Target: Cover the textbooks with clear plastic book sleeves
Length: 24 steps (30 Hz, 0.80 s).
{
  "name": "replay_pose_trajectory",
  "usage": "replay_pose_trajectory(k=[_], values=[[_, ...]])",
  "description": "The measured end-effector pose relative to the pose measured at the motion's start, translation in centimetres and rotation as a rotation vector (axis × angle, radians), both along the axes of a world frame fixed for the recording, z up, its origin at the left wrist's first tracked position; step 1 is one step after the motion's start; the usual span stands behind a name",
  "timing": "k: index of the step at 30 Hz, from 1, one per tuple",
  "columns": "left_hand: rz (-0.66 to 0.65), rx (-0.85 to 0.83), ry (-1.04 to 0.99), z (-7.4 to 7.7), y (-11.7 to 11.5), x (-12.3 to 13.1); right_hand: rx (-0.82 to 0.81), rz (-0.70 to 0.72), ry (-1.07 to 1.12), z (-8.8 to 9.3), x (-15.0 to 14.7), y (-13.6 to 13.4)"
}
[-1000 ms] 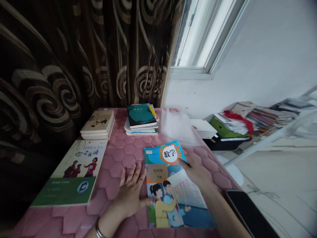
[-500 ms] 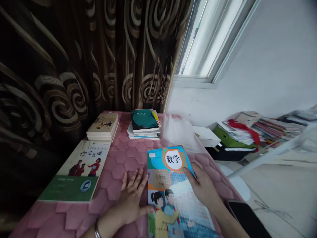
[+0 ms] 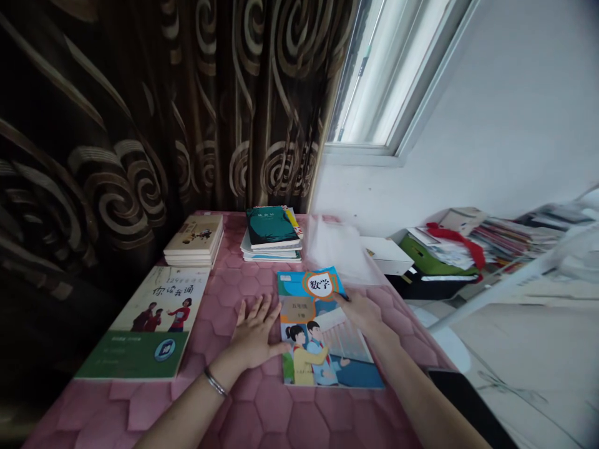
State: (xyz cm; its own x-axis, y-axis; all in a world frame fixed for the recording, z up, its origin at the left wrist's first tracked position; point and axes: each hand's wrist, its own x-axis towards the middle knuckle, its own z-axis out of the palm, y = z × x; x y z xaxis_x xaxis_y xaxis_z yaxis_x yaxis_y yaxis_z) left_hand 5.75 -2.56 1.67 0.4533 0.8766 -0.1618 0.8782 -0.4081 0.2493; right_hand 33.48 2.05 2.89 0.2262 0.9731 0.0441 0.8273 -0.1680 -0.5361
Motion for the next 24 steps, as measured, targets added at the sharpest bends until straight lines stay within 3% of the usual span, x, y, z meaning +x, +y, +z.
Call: replay_pose_trajectory(k=[10, 24], values=[[0.009, 0.04, 0.012, -1.3, 0.2, 0.1, -0.001, -0.053, -0.052, -1.8, -0.2, 0.6], [0.026, 0.015, 0.019, -0.6, -0.6, 0.2, 0.081, 0.022, -0.052, -3.3, 0.0, 0.1]])
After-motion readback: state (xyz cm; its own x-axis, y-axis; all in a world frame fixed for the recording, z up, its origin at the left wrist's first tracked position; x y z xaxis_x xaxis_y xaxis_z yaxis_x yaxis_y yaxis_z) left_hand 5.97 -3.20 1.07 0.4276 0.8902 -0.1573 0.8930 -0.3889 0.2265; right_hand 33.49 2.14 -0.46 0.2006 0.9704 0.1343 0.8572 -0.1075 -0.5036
